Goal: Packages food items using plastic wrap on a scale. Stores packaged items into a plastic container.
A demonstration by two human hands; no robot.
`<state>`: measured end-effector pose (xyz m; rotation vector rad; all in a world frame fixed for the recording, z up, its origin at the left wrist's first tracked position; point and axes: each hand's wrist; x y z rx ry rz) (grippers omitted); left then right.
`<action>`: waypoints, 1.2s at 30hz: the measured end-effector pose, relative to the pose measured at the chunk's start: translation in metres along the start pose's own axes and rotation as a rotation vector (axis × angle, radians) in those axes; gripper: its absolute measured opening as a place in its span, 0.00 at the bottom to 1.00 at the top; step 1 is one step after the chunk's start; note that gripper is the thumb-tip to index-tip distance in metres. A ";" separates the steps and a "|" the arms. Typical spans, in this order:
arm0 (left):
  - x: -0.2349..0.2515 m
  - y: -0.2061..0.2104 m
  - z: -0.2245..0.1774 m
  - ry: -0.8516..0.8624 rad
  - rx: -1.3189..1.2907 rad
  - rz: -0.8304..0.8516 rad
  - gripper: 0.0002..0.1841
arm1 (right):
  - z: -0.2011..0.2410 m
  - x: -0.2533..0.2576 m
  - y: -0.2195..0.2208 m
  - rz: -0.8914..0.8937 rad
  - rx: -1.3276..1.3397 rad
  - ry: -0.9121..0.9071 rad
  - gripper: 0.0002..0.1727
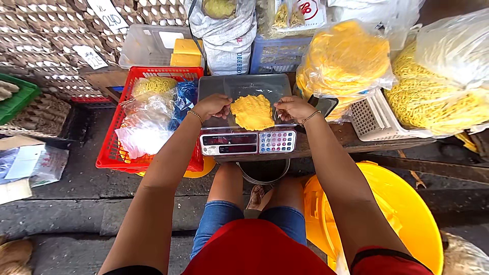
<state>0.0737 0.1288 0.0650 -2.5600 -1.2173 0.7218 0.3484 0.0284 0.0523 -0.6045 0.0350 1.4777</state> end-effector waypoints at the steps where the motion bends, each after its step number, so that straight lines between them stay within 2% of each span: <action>1: 0.001 0.001 -0.001 0.044 -0.015 0.024 0.16 | 0.001 0.004 0.000 0.049 0.036 -0.054 0.11; 6: 0.002 0.010 -0.023 0.138 0.027 0.098 0.16 | 0.010 0.018 0.010 0.182 0.067 -0.181 0.10; 10: 0.000 0.014 -0.036 0.102 0.052 0.099 0.15 | 0.019 0.017 0.021 0.219 0.056 -0.212 0.13; 15: 0.002 0.025 -0.033 0.054 -0.007 0.090 0.15 | 0.030 0.011 0.032 0.248 0.081 -0.284 0.14; 25: 0.004 0.040 -0.032 0.121 -0.114 0.088 0.14 | 0.052 0.012 0.054 0.195 -0.155 -0.207 0.16; 28: 0.006 0.042 -0.029 0.139 -0.134 0.079 0.17 | 0.043 0.012 0.050 0.204 -0.084 -0.224 0.16; 30: 0.001 0.036 -0.028 0.152 -0.143 0.096 0.17 | 0.030 0.011 0.043 0.214 0.053 -0.243 0.16; 34: -0.014 0.007 -0.027 0.142 -0.124 0.078 0.18 | 0.001 0.004 0.014 0.176 0.297 -0.244 0.18; 36: -0.019 -0.007 -0.026 0.077 -0.014 0.067 0.22 | -0.007 0.004 0.000 0.161 0.295 -0.199 0.21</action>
Point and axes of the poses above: each hand's wrist, its own x-axis towards the middle knuckle, its own y-axis out of the palm, z = x × y, and after that the axes turned 3 degrees about y, right-handed
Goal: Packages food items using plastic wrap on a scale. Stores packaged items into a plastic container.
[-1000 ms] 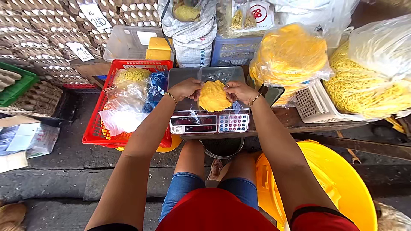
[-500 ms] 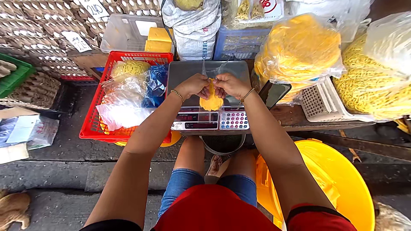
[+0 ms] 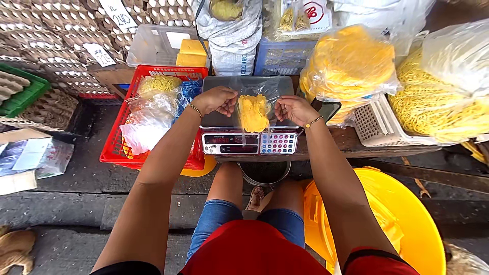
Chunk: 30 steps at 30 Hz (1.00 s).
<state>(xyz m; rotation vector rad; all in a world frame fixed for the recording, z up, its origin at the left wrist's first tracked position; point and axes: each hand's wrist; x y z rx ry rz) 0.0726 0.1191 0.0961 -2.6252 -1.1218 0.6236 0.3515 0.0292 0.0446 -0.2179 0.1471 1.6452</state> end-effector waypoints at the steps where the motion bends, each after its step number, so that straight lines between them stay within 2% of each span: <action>1: -0.002 -0.004 -0.001 -0.041 0.062 -0.003 0.25 | 0.001 0.000 -0.004 -0.004 -0.041 0.047 0.22; 3: -0.001 -0.008 -0.003 -0.086 0.119 -0.017 0.30 | 0.005 0.006 -0.004 -0.006 -0.152 0.133 0.28; 4: 0.001 -0.007 -0.003 -0.081 0.116 -0.027 0.30 | 0.009 0.010 -0.001 -0.008 -0.191 0.153 0.30; 5: 0.004 -0.006 -0.003 -0.061 0.090 -0.033 0.26 | 0.013 0.013 0.002 -0.016 -0.212 0.153 0.30; 7: 0.011 -0.001 -0.004 0.008 0.004 -0.034 0.16 | 0.023 0.020 0.011 -0.023 -0.215 0.105 0.23; 9: 0.018 0.006 -0.008 0.044 -0.061 -0.018 0.13 | 0.035 0.027 0.018 -0.016 -0.207 0.063 0.16; 16: 0.040 0.036 -0.022 -0.022 0.035 0.044 0.14 | 0.049 0.049 0.034 0.111 -0.332 0.120 0.15; 20: 0.044 0.043 -0.020 -0.024 0.086 0.040 0.14 | 0.049 0.052 0.044 0.116 -0.401 0.137 0.16; 23: 0.041 0.044 -0.011 0.027 0.037 0.013 0.14 | 0.035 0.051 0.041 0.105 -0.311 0.064 0.15; 26: 0.034 0.029 0.001 0.062 -0.123 -0.002 0.13 | 0.023 0.043 0.024 0.081 -0.116 0.004 0.16; 28: 0.026 0.012 0.009 0.044 -0.202 -0.048 0.16 | 0.018 0.035 0.007 0.036 -0.006 -0.014 0.17; 30: 0.018 0.000 0.011 -0.029 -0.178 -0.076 0.23 | 0.016 0.027 -0.004 0.009 0.021 0.049 0.20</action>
Point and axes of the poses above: each hand's wrist, its own x-axis towards the middle knuckle, its own y-axis out of the palm, z = x × y, and after that the axes turned 3 degrees about y, right-handed
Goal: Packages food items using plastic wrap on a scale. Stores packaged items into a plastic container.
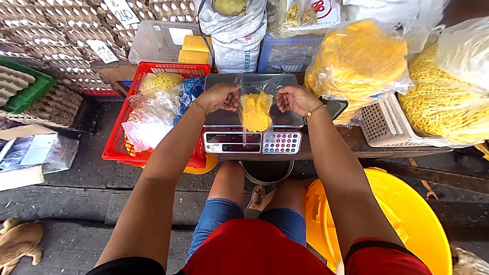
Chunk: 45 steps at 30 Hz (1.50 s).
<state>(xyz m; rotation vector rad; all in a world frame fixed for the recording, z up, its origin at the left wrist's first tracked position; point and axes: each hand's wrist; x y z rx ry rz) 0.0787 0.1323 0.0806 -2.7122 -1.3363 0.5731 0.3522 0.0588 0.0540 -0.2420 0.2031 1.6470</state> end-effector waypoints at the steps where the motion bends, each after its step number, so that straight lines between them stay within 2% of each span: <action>1: -0.004 -0.001 -0.003 -0.044 0.058 0.006 0.28 | 0.001 -0.003 0.000 0.013 -0.037 0.059 0.23; 3: -0.010 0.008 -0.012 -0.096 0.202 0.048 0.33 | 0.007 -0.005 0.012 0.053 -0.176 0.138 0.28; 4: -0.011 0.014 -0.017 -0.102 0.264 0.073 0.32 | 0.011 -0.006 0.021 0.070 -0.248 0.142 0.29; 6: -0.011 0.027 -0.022 -0.080 0.338 0.134 0.23 | 0.020 -0.008 0.037 0.093 -0.359 0.115 0.23; 9: -0.008 0.041 -0.024 -0.062 0.340 0.201 0.13 | 0.026 -0.006 0.048 0.112 -0.416 0.088 0.15; 15: 0.001 0.051 -0.015 -0.036 0.241 0.184 0.12 | 0.020 -0.001 0.050 0.197 -0.415 0.082 0.13; 20: -0.004 0.034 -0.016 -0.018 0.257 0.208 0.12 | 0.005 -0.008 0.034 0.174 -0.215 0.003 0.15; 24: -0.003 -0.011 -0.033 -0.064 0.467 0.127 0.14 | -0.010 -0.039 0.015 -0.033 0.006 -0.004 0.16; 27: 0.010 -0.022 -0.037 -0.080 0.600 -0.026 0.15 | -0.040 -0.062 0.041 -0.138 0.144 0.046 0.16; 29: 0.023 -0.022 -0.031 -0.005 0.702 -0.106 0.17 | -0.057 -0.068 0.075 -0.157 0.229 0.028 0.17; 32: 0.036 -0.027 -0.017 0.126 0.796 -0.157 0.21 | -0.075 -0.080 0.115 -0.016 0.237 0.020 0.18; 35: 0.024 -0.036 -0.014 0.028 0.647 -0.085 0.28 | -0.069 -0.100 0.111 0.415 -0.234 0.072 0.21; 36: 0.018 -0.040 -0.013 0.002 0.585 -0.058 0.25 | -0.057 -0.107 0.103 0.529 -0.399 0.031 0.22; 37: 0.013 -0.045 -0.012 0.004 0.547 -0.042 0.21 | -0.043 -0.113 0.095 0.559 -0.501 -0.055 0.22; 38: 0.011 -0.049 -0.009 0.036 0.522 -0.056 0.17 | -0.030 -0.119 0.086 0.495 -0.536 -0.159 0.21; 40: 0.009 -0.052 -0.002 0.126 0.445 -0.178 0.12 | -0.008 -0.120 0.073 0.194 -0.544 -0.377 0.14; 41: 0.009 -0.051 0.002 0.169 0.384 -0.251 0.12 | 0.002 -0.114 0.069 0.046 -0.583 -0.453 0.15; 43: 0.007 -0.048 0.007 0.192 0.258 -0.344 0.17 | 0.017 -0.091 0.065 -0.080 -0.712 -0.494 0.35; 45: 0.002 -0.045 0.014 0.157 0.222 -0.375 0.26 | 0.019 -0.062 0.062 -0.034 -0.789 -0.469 0.43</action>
Point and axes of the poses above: each hand's wrist, its own x-axis towards the middle knuckle, its own y-axis out of the palm, z = x × y, and after that the axes turned 3 degrees about y, right-handed
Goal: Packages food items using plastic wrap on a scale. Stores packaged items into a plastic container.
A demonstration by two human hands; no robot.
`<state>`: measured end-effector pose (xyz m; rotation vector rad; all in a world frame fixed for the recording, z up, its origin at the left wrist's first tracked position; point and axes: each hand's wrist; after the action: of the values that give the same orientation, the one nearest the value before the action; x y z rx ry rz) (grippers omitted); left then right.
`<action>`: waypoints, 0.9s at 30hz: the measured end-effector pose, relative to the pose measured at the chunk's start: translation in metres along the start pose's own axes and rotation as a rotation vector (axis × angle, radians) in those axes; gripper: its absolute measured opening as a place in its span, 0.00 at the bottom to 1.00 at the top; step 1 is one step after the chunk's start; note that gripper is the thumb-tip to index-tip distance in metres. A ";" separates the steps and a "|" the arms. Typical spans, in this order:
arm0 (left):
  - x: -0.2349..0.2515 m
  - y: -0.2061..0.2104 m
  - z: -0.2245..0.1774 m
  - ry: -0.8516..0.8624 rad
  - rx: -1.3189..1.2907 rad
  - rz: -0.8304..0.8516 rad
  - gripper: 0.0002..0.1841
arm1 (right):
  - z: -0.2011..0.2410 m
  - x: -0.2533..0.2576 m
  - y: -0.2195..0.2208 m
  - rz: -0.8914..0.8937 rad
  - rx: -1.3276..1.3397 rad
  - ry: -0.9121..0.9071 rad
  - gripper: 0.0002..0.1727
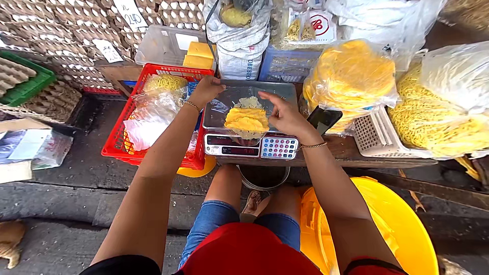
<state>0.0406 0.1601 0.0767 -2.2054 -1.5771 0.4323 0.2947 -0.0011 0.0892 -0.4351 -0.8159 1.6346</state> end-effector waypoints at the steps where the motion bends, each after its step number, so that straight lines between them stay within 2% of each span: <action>1: -0.006 0.000 0.003 -0.013 0.035 -0.004 0.30 | -0.005 0.009 0.003 0.045 -0.007 0.001 0.44; 5: -0.054 -0.007 0.014 0.025 0.375 -0.060 0.36 | -0.011 0.015 0.014 0.145 -0.010 0.018 0.36; 7: -0.081 -0.010 0.020 -0.027 0.438 -0.047 0.37 | -0.011 0.012 0.014 0.173 -0.012 0.000 0.31; 9: -0.104 -0.007 0.025 -0.117 0.320 0.013 0.37 | -0.014 0.010 0.016 0.184 -0.025 -0.029 0.25; 11: -0.122 0.002 0.029 -0.163 0.004 0.067 0.35 | -0.017 0.004 0.018 0.159 -0.044 -0.067 0.14; 13: -0.136 0.013 0.036 -0.101 -0.289 0.059 0.33 | -0.019 -0.013 0.016 0.095 -0.047 -0.110 0.07; 14: -0.140 0.018 0.040 -0.035 -0.370 0.032 0.35 | -0.018 -0.024 0.013 0.064 -0.048 -0.114 0.06; 17: -0.152 0.025 0.053 0.084 -0.369 -0.016 0.39 | -0.030 -0.060 0.005 0.005 -0.048 -0.034 0.06; 21: -0.155 0.028 0.070 0.027 -0.298 0.040 0.39 | -0.061 -0.082 0.013 0.034 -0.055 0.151 0.08; 24: -0.147 0.029 0.068 -0.008 -0.314 -0.032 0.35 | -0.073 -0.070 0.010 -0.112 0.005 0.212 0.17; 27: -0.130 0.026 0.053 -0.049 -0.335 -0.132 0.29 | -0.080 -0.032 0.003 -0.238 0.140 0.337 0.21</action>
<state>-0.0038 0.0363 0.0209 -2.3219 -1.9274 0.1950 0.3549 -0.0106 0.0273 -0.4789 -0.4772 1.3404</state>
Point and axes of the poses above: each hand's wrist, its own x-axis towards the middle knuckle, its own y-axis out of the palm, z = x × y, and after that the axes turned 3 degrees about y, right-handed
